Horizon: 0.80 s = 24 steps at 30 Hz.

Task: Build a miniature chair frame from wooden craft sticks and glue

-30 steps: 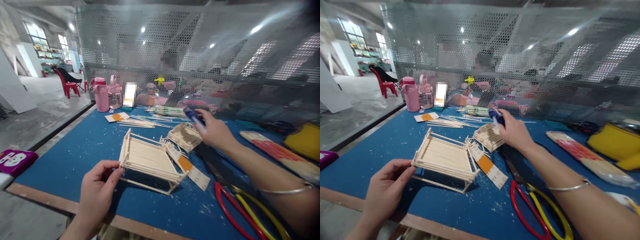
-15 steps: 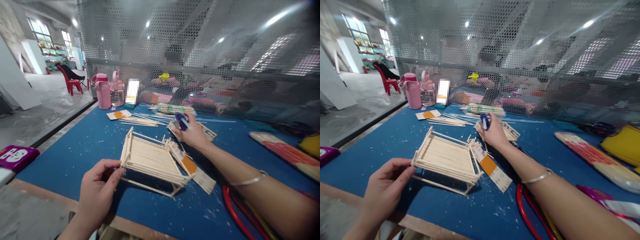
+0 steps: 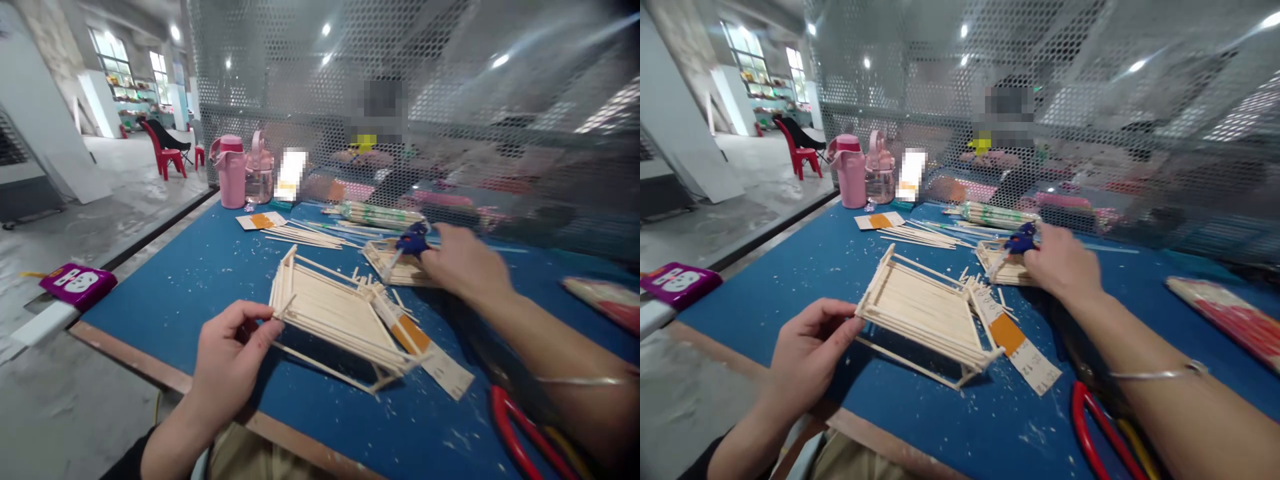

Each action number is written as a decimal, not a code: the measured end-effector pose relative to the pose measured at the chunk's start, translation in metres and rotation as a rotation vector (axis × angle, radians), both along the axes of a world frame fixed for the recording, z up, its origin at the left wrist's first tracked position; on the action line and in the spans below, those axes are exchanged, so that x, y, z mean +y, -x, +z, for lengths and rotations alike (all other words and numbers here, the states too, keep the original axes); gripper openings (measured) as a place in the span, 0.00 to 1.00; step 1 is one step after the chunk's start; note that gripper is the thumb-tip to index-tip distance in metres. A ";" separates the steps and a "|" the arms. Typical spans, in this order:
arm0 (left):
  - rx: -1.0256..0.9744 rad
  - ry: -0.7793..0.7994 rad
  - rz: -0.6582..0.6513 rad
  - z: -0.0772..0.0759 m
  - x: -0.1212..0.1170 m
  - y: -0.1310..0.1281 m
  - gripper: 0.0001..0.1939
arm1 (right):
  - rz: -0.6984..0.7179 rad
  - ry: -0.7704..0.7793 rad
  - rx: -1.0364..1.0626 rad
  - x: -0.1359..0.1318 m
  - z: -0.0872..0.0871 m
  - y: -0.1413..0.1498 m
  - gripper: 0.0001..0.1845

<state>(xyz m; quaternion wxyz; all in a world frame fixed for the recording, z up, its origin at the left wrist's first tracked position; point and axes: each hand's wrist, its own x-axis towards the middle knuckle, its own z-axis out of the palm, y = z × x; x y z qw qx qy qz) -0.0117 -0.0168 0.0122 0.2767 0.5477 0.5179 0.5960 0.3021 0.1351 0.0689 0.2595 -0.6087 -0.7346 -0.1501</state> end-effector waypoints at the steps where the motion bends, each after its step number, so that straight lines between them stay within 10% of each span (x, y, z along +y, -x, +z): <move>1: -0.004 0.002 -0.007 0.000 0.000 0.000 0.06 | -0.132 -0.035 -0.027 -0.012 0.007 0.015 0.20; 8: -0.038 0.009 -0.054 -0.002 0.000 0.000 0.07 | 0.610 -0.218 -0.152 -0.126 0.027 0.129 0.10; 24: -0.056 -0.012 -0.094 -0.001 0.000 0.001 0.05 | 0.544 -0.049 0.075 -0.135 -0.002 0.151 0.10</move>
